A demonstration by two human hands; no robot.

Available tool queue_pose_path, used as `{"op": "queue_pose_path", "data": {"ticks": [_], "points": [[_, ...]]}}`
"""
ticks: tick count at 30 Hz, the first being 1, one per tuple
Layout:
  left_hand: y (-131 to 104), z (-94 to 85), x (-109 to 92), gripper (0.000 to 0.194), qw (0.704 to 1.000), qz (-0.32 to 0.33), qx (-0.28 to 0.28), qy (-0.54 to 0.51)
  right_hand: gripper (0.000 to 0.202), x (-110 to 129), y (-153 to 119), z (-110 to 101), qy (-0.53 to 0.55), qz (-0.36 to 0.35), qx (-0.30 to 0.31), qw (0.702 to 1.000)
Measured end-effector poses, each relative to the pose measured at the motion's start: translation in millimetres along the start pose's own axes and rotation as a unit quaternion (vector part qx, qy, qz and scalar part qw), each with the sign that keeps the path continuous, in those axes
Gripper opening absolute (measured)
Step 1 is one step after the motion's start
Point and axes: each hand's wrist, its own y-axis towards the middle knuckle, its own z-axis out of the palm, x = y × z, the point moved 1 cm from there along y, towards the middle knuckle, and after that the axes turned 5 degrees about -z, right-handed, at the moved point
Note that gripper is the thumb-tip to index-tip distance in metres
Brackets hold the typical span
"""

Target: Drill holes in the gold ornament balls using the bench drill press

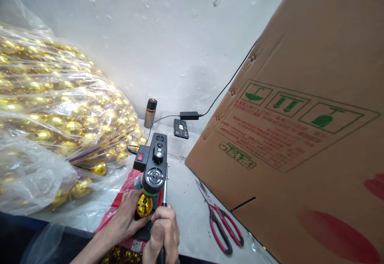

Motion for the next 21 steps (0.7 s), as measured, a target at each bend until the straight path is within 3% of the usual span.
{"op": "queue_pose_path", "data": {"ticks": [11,14,21], "points": [[-0.1,7.2,8.2,0.052,1.000,0.006,0.000,-0.008,0.040,-5.0,-10.2,4.9,0.045,0.028,-0.038,0.998],[0.1,11.4,10.4,0.054,1.000,-0.002,0.002,-0.004,0.043,-5.2,-17.1,8.2,0.005,0.024,-0.054,0.998],[2.5,7.7,2.2,0.056,0.998,-0.037,0.043,-0.007,0.047,-12.6,-37.5,15.8,-0.008,0.017,-0.097,0.995]]}}
